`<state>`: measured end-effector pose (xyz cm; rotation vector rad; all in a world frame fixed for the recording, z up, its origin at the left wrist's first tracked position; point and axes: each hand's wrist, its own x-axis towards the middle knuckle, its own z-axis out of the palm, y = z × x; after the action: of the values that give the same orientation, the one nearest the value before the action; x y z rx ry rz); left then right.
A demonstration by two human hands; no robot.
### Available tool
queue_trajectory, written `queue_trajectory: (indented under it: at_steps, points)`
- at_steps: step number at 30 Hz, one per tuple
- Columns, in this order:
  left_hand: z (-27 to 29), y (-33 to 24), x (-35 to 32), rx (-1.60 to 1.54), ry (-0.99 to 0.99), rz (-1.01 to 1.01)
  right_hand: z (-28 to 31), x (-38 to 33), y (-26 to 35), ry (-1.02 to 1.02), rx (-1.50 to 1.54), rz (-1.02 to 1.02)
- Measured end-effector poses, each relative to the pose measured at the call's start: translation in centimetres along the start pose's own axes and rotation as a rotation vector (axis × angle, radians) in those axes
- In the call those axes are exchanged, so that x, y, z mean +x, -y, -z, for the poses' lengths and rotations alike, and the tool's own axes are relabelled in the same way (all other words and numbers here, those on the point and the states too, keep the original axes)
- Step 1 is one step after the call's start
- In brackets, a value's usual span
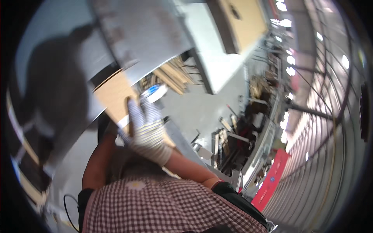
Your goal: Wrapping bundles of wooden or composite slats in cardboard and securing them with tape using a manual dispenser.
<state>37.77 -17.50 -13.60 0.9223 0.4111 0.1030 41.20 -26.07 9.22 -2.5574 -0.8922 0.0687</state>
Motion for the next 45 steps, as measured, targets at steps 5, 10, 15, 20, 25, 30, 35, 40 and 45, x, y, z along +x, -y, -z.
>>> queue_trajectory:
  at_steps: [5, 10, 15, 20, 25, 30, 35, 40, 45]
  points:
    - [-1.0, 2.5, 3.6, -0.008, 0.143, 0.092, -0.6, -0.9, -0.8, 0.088, 0.033, -0.12]
    - [-0.2, -0.1, -0.1, 0.156, 0.102, 0.072, -0.3, -0.5, -0.8, 0.172, 0.051, -0.183]
    - [-0.3, -11.7, -9.5, 0.395, -0.201, -0.107, -1.6, -1.3, -0.4, 0.141, 0.069, -0.195]
    - [-0.1, -12.5, -5.2, 0.867, -0.083, -0.542, -0.7, 0.2, -1.9, -0.032, 0.261, -0.144]
    - [-5.5, -18.6, -4.0, 1.343, 0.178, -0.888, 6.4, 2.8, -1.9, -0.042, 0.398, 0.324]
    - [-5.5, -18.2, -2.9, 1.252, 0.269, -0.848, 9.2, 5.0, -4.4, 0.245, -0.146, 0.314]
    - [-5.0, -17.8, -3.2, 1.268, 0.322, -0.782, 4.1, 5.0, -8.6, 0.427, -0.242, 0.043]
    - [-6.2, -19.4, -3.1, 1.371, 0.431, -0.793, -2.1, 4.6, -10.2, 0.469, -0.309, -0.059]
    - [-11.1, -19.8, -2.8, 1.483, 0.666, -0.778, 7.8, -2.5, -8.5, 0.018, 0.559, -0.402]
